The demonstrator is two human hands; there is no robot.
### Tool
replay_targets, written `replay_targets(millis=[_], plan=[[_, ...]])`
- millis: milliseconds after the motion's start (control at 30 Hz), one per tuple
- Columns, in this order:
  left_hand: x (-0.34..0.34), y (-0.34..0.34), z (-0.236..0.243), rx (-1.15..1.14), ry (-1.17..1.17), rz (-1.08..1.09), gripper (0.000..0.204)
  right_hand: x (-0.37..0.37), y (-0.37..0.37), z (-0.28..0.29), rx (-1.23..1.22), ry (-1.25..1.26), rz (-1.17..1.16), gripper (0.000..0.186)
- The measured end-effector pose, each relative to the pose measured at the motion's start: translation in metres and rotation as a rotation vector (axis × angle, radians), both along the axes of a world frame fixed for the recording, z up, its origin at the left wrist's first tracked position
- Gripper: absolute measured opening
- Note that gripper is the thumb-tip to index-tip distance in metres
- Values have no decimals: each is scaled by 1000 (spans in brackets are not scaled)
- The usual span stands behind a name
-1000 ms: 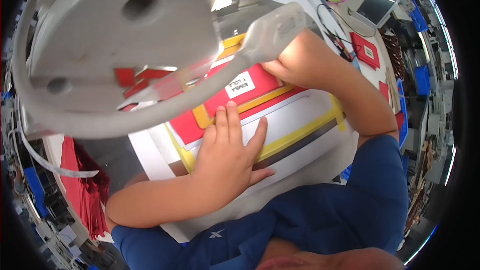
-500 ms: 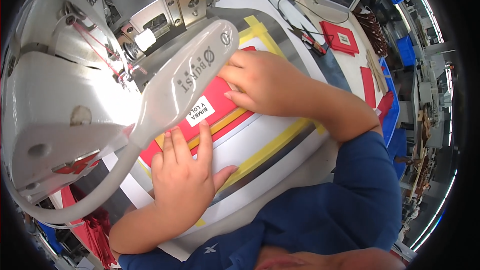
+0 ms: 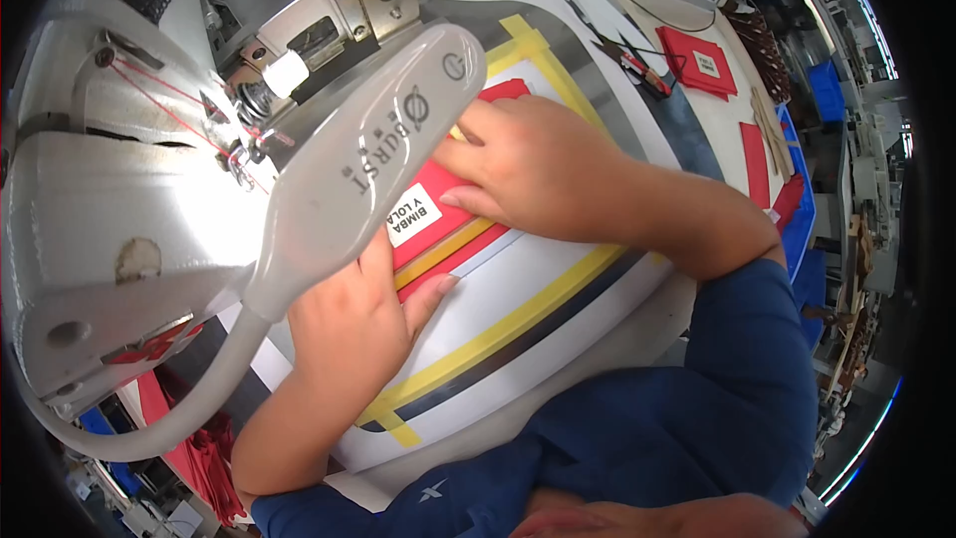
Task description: The recorder is placing and sewing brand labels onto small red fabric pieces using an industrial sewing machine.
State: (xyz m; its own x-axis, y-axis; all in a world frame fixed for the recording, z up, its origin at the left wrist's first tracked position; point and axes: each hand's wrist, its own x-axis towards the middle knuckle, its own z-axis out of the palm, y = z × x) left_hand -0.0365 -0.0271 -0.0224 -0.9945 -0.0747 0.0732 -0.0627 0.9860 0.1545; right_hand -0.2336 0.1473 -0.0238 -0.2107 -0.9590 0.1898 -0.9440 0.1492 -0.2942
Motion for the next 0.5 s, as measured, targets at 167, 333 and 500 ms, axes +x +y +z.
replay_targets(millis=[167, 333, 500], plan=[[-4, -5, -6, 9, 4, 17, 93, 9, -11, -7, -40, -14, 54, 39], [-3, -4, -10, -25, 33, 38, 92, 9, -4, 5, 124, 67, -71, 48], [-3, -1, -14, -20, 40, 32, 95, 9, 5, 8, 52, 123, -80, 50]])
